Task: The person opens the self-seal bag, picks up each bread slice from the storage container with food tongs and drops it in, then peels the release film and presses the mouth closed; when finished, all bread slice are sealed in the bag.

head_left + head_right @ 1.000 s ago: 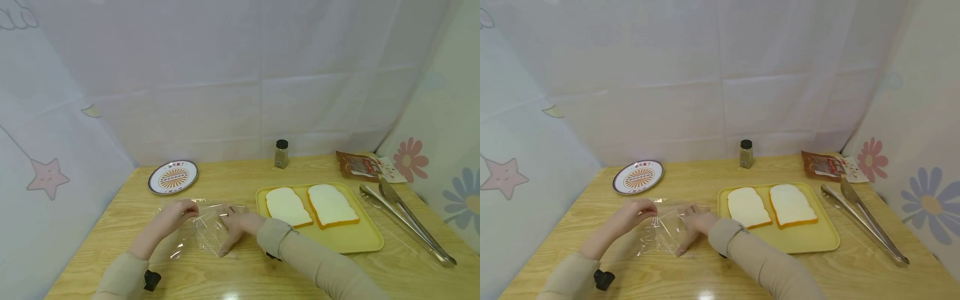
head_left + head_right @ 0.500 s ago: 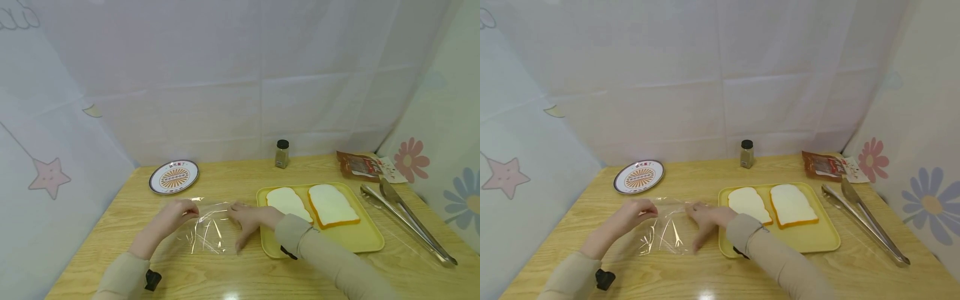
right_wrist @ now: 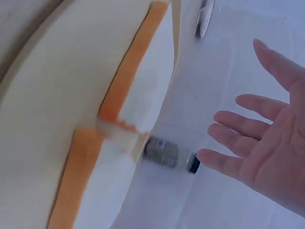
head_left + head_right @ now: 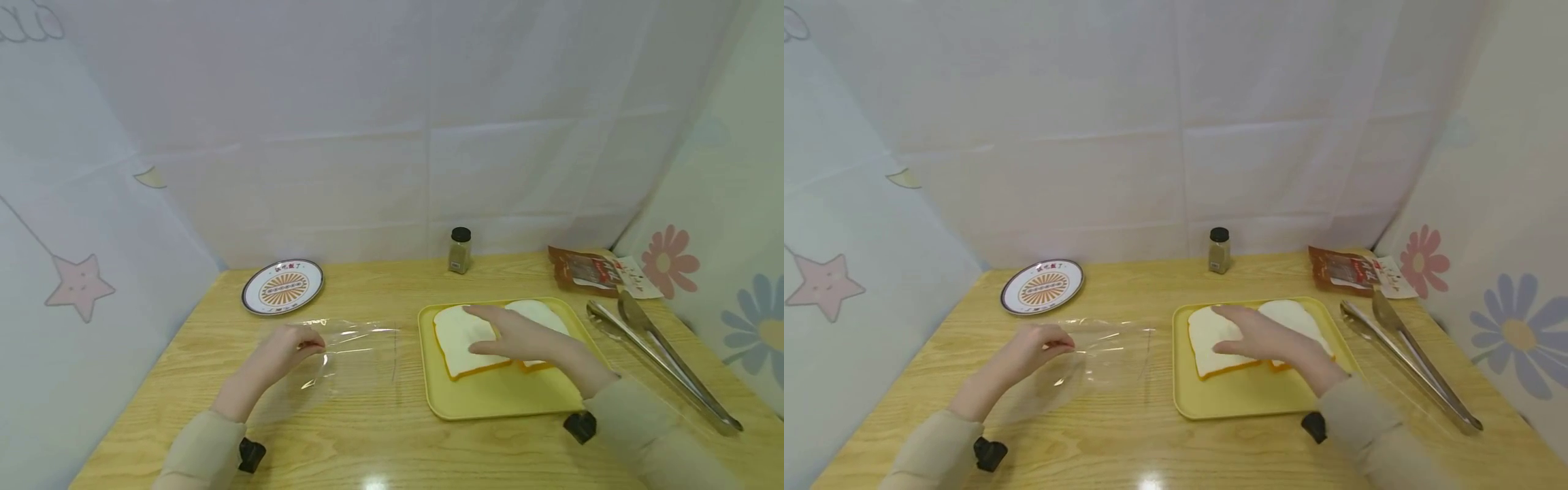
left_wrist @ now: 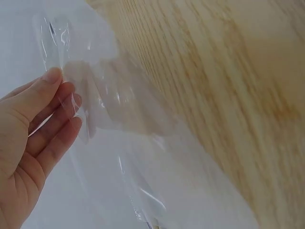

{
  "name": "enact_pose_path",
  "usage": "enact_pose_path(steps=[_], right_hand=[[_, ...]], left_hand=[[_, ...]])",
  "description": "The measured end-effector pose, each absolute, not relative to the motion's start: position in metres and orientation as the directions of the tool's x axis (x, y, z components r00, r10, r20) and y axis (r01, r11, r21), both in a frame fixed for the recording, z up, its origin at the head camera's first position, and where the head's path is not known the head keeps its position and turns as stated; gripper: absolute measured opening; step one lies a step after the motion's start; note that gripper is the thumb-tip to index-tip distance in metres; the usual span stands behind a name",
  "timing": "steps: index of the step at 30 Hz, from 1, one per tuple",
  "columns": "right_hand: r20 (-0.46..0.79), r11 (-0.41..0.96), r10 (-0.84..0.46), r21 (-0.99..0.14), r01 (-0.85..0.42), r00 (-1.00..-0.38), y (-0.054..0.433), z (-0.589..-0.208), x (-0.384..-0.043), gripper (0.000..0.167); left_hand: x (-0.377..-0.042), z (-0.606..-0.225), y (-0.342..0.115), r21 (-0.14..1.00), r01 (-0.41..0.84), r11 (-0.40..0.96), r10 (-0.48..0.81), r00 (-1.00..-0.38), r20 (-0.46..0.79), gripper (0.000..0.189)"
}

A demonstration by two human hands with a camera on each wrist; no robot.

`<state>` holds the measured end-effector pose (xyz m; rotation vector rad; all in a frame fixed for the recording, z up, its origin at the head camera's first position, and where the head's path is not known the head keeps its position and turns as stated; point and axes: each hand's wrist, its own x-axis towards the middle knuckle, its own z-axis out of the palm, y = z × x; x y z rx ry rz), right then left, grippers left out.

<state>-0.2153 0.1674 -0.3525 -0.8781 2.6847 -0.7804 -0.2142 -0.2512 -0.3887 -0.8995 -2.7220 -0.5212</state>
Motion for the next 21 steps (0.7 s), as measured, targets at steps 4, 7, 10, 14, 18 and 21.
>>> enact_pose_path(steps=[4, 7, 10, 14, 18, 21], right_hand=[[0.082, 0.723, -0.504, -0.505, -0.472, -0.86, 0.221, -0.352, -0.202, 0.067], [0.099, 0.778, -0.417, -0.475, -0.411, -0.904, 0.26, -0.352, -0.193, 0.065], [0.101, 0.839, -0.313, -0.436, -0.325, -0.944, 0.297, -0.356, -0.187, 0.065], [0.1, 0.888, -0.206, -0.398, -0.229, -0.973, 0.339, -0.368, -0.183, 0.065], [0.095, 0.905, -0.166, -0.38, -0.19, -0.982, 0.366, -0.379, -0.176, 0.065], [0.065, 0.917, -0.127, -0.372, -0.142, -0.99, 0.378, -0.385, -0.172, 0.07]], left_hand=[[-0.214, -0.389, -0.251, 0.269, 0.595, 0.757, 0.521, -0.798, 0.302, 0.003], [-0.213, -0.389, -0.251, 0.259, 0.591, 0.764, 0.518, -0.801, 0.3, 0.003], [-0.213, -0.389, -0.251, 0.256, 0.585, 0.769, 0.515, -0.805, 0.295, 0.003], [-0.213, -0.389, -0.254, 0.264, 0.577, 0.773, 0.508, -0.812, 0.29, 0.003], [-0.212, -0.39, -0.255, 0.27, 0.576, 0.771, 0.503, -0.812, 0.295, 0.003], [-0.213, -0.391, -0.255, 0.274, 0.582, 0.766, 0.507, -0.808, 0.299, 0.003]])
